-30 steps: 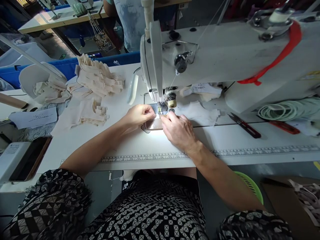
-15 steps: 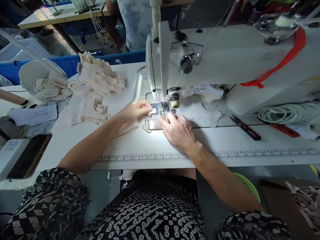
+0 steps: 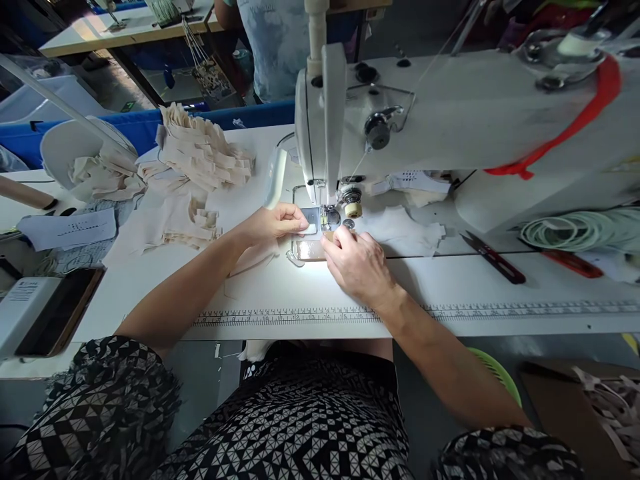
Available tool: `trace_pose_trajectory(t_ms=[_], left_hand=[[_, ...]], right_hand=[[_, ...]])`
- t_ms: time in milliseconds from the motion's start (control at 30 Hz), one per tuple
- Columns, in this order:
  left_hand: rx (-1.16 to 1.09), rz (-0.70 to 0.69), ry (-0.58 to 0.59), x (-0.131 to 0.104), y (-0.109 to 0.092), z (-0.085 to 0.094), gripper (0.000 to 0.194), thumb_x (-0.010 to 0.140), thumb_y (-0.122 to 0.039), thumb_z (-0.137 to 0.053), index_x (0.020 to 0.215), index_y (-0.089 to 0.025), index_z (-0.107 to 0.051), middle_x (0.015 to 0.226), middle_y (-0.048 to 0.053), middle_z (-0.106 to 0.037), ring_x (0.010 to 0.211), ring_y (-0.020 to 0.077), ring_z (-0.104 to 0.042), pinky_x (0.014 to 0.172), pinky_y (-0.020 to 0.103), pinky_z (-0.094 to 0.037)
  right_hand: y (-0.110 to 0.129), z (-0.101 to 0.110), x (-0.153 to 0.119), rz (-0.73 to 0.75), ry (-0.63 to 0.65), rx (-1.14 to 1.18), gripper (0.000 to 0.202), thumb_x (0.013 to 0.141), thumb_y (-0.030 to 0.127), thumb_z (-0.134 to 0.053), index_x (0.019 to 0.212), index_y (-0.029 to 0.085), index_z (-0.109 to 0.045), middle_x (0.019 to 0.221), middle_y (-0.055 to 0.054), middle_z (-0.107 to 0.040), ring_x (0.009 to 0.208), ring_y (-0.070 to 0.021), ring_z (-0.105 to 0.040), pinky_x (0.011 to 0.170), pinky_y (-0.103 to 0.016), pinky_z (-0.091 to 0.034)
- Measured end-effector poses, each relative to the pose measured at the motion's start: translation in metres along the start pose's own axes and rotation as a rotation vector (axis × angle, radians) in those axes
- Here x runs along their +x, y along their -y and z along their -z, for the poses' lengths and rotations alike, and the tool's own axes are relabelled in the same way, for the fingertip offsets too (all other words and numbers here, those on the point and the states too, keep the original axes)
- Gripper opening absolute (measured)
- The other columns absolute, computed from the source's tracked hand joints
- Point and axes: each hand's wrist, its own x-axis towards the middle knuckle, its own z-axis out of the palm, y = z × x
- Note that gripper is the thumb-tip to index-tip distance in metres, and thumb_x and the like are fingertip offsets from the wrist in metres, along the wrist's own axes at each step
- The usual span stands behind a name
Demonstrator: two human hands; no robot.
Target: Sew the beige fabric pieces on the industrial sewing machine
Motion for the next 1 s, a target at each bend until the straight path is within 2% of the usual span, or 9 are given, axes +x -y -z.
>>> trace_pose_trajectory(t_ms=[133,300,467,600,900,1000], left_hand=[[0.043,-0.006,0.011,0.001,0.001,-0.001,0.016,0.08,-0.031,-0.072,0.074,-0.017,-0.07,0.074,0.003,-0.071,0.069,0.0147,-0.064,0.066,0.027,-0.048],[0.147,0.022,-0.056,-0.001,-0.002,-0.009,0.011,0.078,-0.028,-0.071,0.073,-0.019,-0.07,0.076,0.002,-0.073,0.073,0.0164,-0.067,0.07,0.027,-0.051],[0.311,0.093,-0.146,-0.011,-0.015,-0.022,0.01,0.083,-0.028,-0.067,0.079,-0.02,-0.071,0.078,0.0,-0.073,0.071,0.0161,-0.064,0.068,0.028,-0.046],[0.44,0.113,-0.206,-0.017,-0.026,-0.029,0.011,0.087,-0.03,-0.069,0.082,-0.021,-0.072,0.083,0.0,-0.076,0.079,0.019,-0.066,0.073,0.03,-0.046],[0.52,0.143,-0.223,-0.012,-0.027,-0.035,0.012,0.091,-0.032,-0.071,0.083,-0.023,-0.072,0.087,-0.002,-0.078,0.086,0.0207,-0.069,0.08,0.033,-0.048],[0.52,0.139,-0.226,-0.012,-0.026,-0.034,0.014,0.09,-0.033,-0.072,0.081,-0.023,-0.071,0.085,-0.002,-0.077,0.085,0.0208,-0.069,0.08,0.032,-0.048]], right_hand=[[0.0,0.0,0.0,0.002,0.001,-0.007,0.043,0.108,0.024,-0.035,0.111,0.016,-0.078,0.092,-0.009,-0.062,0.068,-0.0185,-0.032,0.068,-0.034,-0.029],[0.0,-0.001,0.001,0.006,-0.004,-0.003,0.042,0.107,0.023,-0.038,0.112,0.015,-0.078,0.091,-0.009,-0.063,0.067,-0.0182,-0.031,0.067,-0.034,-0.029],[0.0,-0.001,0.001,0.009,-0.005,0.003,0.042,0.107,0.022,-0.037,0.113,0.015,-0.078,0.091,-0.009,-0.062,0.068,-0.0185,-0.031,0.067,-0.035,-0.029],[0.001,-0.001,0.001,0.009,-0.019,0.0,0.039,0.105,0.021,-0.04,0.112,0.015,-0.078,0.09,-0.009,-0.062,0.069,-0.019,-0.033,0.067,-0.035,-0.029],[-0.001,0.0,-0.001,-0.029,-0.068,0.02,0.036,0.104,0.019,-0.04,0.096,0.015,-0.076,0.087,-0.009,-0.064,0.067,-0.0184,-0.034,0.068,-0.035,-0.032],[-0.001,0.0,-0.001,-0.044,-0.065,0.02,0.038,0.104,0.02,-0.038,0.097,0.015,-0.076,0.088,-0.009,-0.065,0.066,-0.0185,-0.034,0.069,-0.035,-0.032]])
